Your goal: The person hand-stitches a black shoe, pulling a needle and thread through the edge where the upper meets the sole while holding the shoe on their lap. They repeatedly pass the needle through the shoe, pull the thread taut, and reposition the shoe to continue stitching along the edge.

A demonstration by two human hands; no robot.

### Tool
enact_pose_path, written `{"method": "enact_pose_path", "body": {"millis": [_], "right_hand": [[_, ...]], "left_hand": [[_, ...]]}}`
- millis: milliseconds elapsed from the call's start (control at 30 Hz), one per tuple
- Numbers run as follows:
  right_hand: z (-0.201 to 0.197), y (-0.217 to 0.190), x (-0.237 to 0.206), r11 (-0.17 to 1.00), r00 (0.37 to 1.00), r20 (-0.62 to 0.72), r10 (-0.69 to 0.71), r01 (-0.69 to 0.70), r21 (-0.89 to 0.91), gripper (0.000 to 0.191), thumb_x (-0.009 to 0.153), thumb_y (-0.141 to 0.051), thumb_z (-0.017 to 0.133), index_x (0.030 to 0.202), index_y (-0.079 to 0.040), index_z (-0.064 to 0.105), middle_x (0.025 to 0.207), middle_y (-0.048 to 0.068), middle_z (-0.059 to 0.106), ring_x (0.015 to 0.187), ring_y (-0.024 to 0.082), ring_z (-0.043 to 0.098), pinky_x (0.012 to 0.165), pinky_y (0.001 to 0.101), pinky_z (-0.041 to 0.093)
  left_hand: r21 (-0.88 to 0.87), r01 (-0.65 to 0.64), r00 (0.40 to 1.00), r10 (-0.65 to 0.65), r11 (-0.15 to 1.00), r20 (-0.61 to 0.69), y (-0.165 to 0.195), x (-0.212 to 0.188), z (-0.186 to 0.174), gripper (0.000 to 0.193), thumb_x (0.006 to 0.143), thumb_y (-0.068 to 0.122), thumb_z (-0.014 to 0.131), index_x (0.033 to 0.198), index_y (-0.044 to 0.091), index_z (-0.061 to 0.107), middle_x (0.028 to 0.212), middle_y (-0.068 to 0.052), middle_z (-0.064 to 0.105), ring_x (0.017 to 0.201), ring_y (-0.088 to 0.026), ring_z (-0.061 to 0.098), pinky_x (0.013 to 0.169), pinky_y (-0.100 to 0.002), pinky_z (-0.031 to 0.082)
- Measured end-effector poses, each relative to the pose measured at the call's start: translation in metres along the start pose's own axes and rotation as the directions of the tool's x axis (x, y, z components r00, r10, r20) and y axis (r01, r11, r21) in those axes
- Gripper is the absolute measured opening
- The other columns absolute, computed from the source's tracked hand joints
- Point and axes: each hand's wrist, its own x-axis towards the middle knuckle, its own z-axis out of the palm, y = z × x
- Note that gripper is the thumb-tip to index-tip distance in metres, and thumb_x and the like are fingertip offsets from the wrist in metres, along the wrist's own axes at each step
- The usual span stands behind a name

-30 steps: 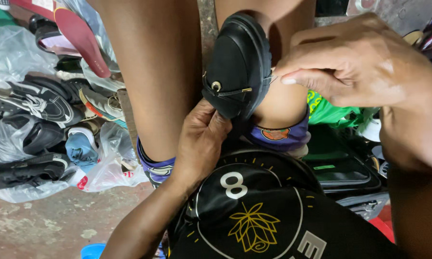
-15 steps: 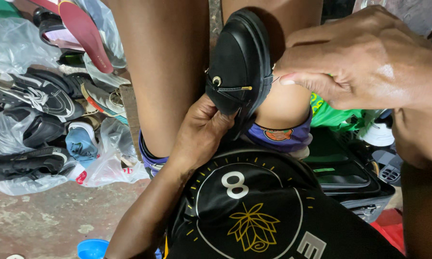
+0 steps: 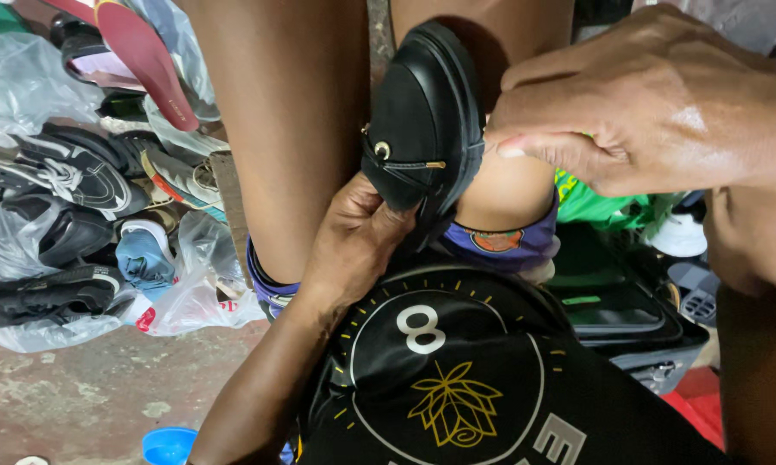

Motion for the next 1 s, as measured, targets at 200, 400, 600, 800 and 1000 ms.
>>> {"method": "enact_pose_path", "body": {"millis": [200,400,600,800,1000], "right_hand": [[0.002,0.001,0.001,0.999,0.999,-0.038,-0.036,0.035,-0.024,0.029,0.080,-0.007,0.070,0.108,-0.010,0.075,0.098,0.004,0.071,0.064,0.021,0.064,0.053,0.0351,0.051],[0.019,-0.033,0.005,0.927,0.989,-0.131,0.074,-0.116,-0.356,0.010,0.094,-0.011,0.071,0.098,-0.002,0.071,0.086,0.010,0.071,0.060,0.018,0.063,0.048,0.0327,0.048],[0.032,-0.065,0.009,0.842,0.945,-0.288,0.157,-0.281,-0.461,0.010,0.090,-0.008,0.069,0.096,0.000,0.068,0.086,0.011,0.067,0.071,0.021,0.066,0.059,0.0339,0.053],[0.030,-0.047,0.013,0.795,0.934,-0.328,0.139,-0.303,-0.526,0.032,0.099,-0.038,0.072,0.091,-0.007,0.073,0.074,0.005,0.063,0.059,0.017,0.060,0.051,0.0306,0.045],[0.038,-0.023,0.003,0.757,0.910,-0.395,0.123,-0.344,-0.555,0.053,0.092,-0.060,0.074,0.075,-0.009,0.072,0.057,0.002,0.056,0.048,0.017,0.055,0.046,0.0317,0.039]], "left_hand": [[0.085,0.070,0.997,-0.071,0.994,0.005,0.010,0.001,-0.002,0.017,0.107,0.027,0.065,0.107,0.011,0.065,0.078,0.009,0.052,0.063,-0.002,0.039,0.055,-0.021,0.029],[0.164,0.065,0.995,-0.052,0.984,-0.085,0.017,0.003,0.004,0.010,0.107,0.020,0.061,0.107,0.011,0.067,0.080,0.009,0.053,0.067,-0.002,0.042,0.059,-0.021,0.033],[0.285,-0.059,0.986,0.101,0.957,-0.135,0.010,-0.002,0.011,0.012,0.107,0.017,0.059,0.103,0.008,0.066,0.081,0.010,0.054,0.070,-0.002,0.042,0.061,-0.021,0.035],[0.235,-0.046,0.983,0.086,0.971,-0.162,0.011,-0.001,0.009,0.018,0.109,0.017,0.057,0.096,0.007,0.064,0.077,0.009,0.050,0.068,-0.001,0.039,0.059,-0.021,0.032],[0.164,-0.070,0.991,0.088,0.984,-0.105,0.018,-0.004,0.007,0.020,0.112,0.017,0.056,0.097,0.008,0.063,0.076,0.009,0.047,0.064,-0.001,0.036,0.055,-0.021,0.029]]}}
